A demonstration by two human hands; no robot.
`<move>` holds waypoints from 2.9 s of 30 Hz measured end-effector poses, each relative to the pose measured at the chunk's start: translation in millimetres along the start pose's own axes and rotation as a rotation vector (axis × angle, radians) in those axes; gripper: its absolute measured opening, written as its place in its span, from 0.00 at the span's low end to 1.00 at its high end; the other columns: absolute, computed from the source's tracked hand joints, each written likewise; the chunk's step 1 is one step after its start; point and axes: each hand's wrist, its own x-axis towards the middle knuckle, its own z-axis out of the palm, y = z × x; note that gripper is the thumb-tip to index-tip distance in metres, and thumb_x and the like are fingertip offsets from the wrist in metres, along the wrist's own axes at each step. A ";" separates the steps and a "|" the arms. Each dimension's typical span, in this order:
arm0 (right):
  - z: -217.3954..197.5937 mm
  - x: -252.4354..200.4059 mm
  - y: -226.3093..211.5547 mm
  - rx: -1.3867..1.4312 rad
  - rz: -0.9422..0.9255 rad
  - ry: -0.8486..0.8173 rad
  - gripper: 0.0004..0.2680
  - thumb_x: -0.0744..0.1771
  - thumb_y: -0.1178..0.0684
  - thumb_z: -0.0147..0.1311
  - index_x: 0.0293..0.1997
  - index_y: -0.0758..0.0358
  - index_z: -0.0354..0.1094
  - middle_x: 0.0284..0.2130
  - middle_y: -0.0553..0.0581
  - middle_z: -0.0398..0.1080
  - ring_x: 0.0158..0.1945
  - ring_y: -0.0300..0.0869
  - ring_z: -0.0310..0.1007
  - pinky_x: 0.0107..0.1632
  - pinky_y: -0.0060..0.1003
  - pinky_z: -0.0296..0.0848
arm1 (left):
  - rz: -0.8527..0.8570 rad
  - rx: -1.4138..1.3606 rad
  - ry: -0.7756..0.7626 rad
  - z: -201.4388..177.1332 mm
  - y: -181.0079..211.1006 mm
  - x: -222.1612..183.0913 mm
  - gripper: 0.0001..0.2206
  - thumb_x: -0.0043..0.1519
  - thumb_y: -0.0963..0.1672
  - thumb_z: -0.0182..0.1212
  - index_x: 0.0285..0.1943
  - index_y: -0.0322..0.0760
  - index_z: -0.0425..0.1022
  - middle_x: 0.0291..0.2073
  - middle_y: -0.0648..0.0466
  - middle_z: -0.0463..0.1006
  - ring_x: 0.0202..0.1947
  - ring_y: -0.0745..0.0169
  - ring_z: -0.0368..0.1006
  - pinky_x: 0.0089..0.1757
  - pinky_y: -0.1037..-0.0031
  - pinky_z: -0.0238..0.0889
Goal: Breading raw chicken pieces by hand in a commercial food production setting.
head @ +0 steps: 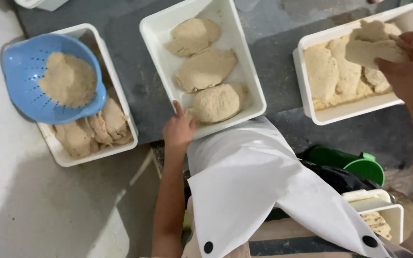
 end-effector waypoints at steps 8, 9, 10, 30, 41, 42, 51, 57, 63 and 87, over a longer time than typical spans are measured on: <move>82.3 77.8 -224.5 0.443 -0.081 -0.150 0.18 0.64 0.58 0.75 0.55 0.72 0.72 0.46 0.65 0.79 0.44 0.50 0.81 0.40 0.43 0.84 | 0.053 -0.007 0.014 7.7 -6.2 2.8 0.43 0.71 0.58 0.49 0.82 0.23 0.39 0.36 0.43 0.80 0.33 0.42 0.79 0.30 0.56 0.71; 102.5 88.3 -247.1 0.670 0.120 -0.289 0.17 0.61 0.56 0.73 0.51 0.65 0.70 0.46 0.58 0.78 0.46 0.46 0.80 0.45 0.41 0.85 | 0.044 -0.031 0.023 7.1 -6.5 2.9 0.42 0.70 0.57 0.51 0.82 0.23 0.41 0.39 0.41 0.81 0.37 0.39 0.80 0.33 0.54 0.73; 137.6 91.3 -250.7 0.675 0.115 -0.283 0.17 0.61 0.56 0.73 0.51 0.65 0.70 0.46 0.58 0.78 0.46 0.46 0.80 0.45 0.41 0.85 | 0.044 -0.026 0.031 3.0 -6.5 -1.2 0.42 0.70 0.57 0.51 0.82 0.23 0.41 0.39 0.41 0.81 0.37 0.39 0.80 0.33 0.54 0.73; 122.5 41.2 -126.3 0.486 0.268 -0.172 0.11 0.71 0.49 0.58 0.59 0.55 0.72 0.26 0.56 0.74 0.29 0.47 0.78 0.37 0.42 0.72 | 0.011 0.072 0.002 -4.7 -5.9 -3.3 0.43 0.66 0.59 0.51 0.84 0.28 0.47 0.52 0.35 0.82 0.49 0.38 0.82 0.44 0.50 0.76; 173.0 53.7 62.4 0.134 0.437 -0.322 0.22 0.67 0.41 0.64 0.63 0.65 0.69 0.53 0.68 0.75 0.56 0.62 0.75 0.58 0.59 0.74 | 0.002 0.053 0.036 -18.6 10.9 -16.6 0.40 0.69 0.56 0.50 0.82 0.23 0.49 0.50 0.31 0.81 0.48 0.33 0.81 0.44 0.48 0.76; 169.6 67.7 54.9 0.102 0.464 -0.425 0.24 0.67 0.39 0.62 0.65 0.66 0.67 0.54 0.71 0.75 0.58 0.65 0.74 0.60 0.62 0.72 | 0.002 0.034 0.027 -28.5 18.8 -20.2 0.39 0.70 0.55 0.50 0.81 0.21 0.48 0.51 0.28 0.81 0.49 0.30 0.81 0.45 0.47 0.75; 231.4 117.0 94.5 -0.085 0.394 -0.744 0.35 0.57 0.25 0.68 0.63 0.60 0.73 0.55 0.67 0.76 0.62 0.62 0.73 0.63 0.56 0.71 | -0.026 0.008 -0.001 -12.2 8.4 -5.6 0.41 0.69 0.57 0.49 0.83 0.26 0.46 0.54 0.29 0.80 0.50 0.35 0.81 0.43 0.53 0.77; 243.4 128.3 105.7 -0.001 0.433 -0.763 0.36 0.52 0.26 0.76 0.58 0.60 0.77 0.52 0.67 0.77 0.59 0.61 0.75 0.57 0.54 0.74 | -0.071 -0.047 -0.028 -25.1 21.0 -15.6 0.41 0.70 0.57 0.49 0.84 0.27 0.44 0.55 0.27 0.78 0.52 0.34 0.80 0.44 0.51 0.77; 159.6 139.6 49.6 0.070 0.424 -0.956 0.22 0.63 0.44 0.69 0.61 0.60 0.74 0.54 0.57 0.77 0.57 0.54 0.75 0.62 0.43 0.67 | -0.088 0.028 -0.071 -16.0 14.9 -6.4 0.42 0.69 0.59 0.44 0.84 0.31 0.36 0.49 0.34 0.80 0.49 0.29 0.76 0.43 0.46 0.71; -6.6 -9.1 42.6 -0.361 0.181 -0.124 0.15 0.68 0.50 0.69 0.61 0.63 0.77 0.40 0.61 0.81 0.39 0.55 0.81 0.38 0.50 0.80 | -0.034 0.046 -0.120 -22.4 8.0 -4.9 0.43 0.69 0.59 0.43 0.85 0.28 0.35 0.48 0.35 0.81 0.50 0.31 0.77 0.45 0.48 0.72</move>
